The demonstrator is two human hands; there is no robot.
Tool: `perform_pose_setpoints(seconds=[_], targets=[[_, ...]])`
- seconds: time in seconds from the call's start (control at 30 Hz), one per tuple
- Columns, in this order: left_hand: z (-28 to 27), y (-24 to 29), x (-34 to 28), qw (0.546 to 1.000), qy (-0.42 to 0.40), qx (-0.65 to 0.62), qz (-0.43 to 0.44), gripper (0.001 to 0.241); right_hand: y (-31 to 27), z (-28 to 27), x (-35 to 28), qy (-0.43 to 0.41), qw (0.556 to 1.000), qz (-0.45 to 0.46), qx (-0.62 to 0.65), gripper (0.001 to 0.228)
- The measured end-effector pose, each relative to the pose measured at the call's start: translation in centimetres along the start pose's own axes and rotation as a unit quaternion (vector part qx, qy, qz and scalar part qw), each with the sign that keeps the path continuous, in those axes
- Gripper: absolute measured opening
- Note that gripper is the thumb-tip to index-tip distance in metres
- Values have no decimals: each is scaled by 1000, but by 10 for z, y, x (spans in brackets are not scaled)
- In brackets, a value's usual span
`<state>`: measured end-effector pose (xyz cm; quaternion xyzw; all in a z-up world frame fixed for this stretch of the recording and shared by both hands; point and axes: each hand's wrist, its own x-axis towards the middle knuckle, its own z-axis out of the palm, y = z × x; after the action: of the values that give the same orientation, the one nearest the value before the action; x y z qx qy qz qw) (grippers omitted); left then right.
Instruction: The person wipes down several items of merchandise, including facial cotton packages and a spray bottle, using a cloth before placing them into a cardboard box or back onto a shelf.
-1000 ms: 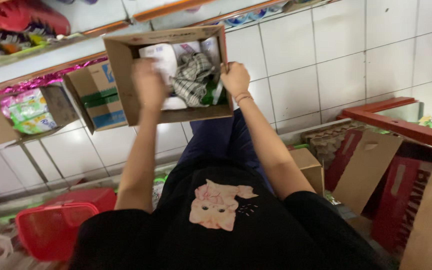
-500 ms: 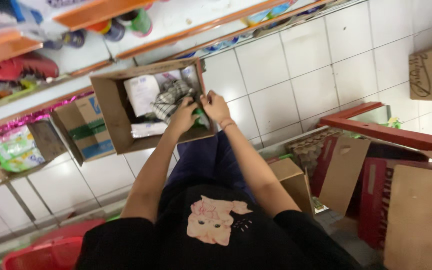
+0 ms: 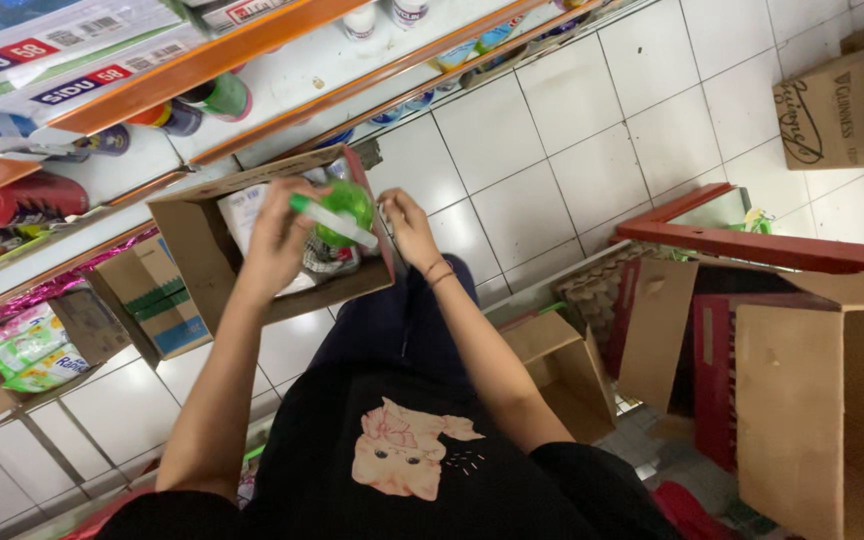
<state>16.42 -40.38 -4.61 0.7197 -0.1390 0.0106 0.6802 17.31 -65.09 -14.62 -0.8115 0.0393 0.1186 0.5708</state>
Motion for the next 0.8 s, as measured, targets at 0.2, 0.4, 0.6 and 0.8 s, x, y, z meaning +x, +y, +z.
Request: perform_pose_setpoints(seconds=[0.2, 0.4, 0.6, 0.8], targets=[[3, 86, 44, 956, 26, -292, 18, 15, -91, -55, -13, -131, 949, -91, 271, 70], [54, 150, 65, 932, 81, -352, -37, 45, -159, -121, -38, -268, 903, -100, 320, 117], [104, 208, 88, 980, 142, -84, 114, 88, -180, -173, -38, -209, 946, -213, 131, 112], [118, 244, 104, 831, 189, -523, 23, 78, -200, -210, -37, -255, 899, -232, 269, 110]])
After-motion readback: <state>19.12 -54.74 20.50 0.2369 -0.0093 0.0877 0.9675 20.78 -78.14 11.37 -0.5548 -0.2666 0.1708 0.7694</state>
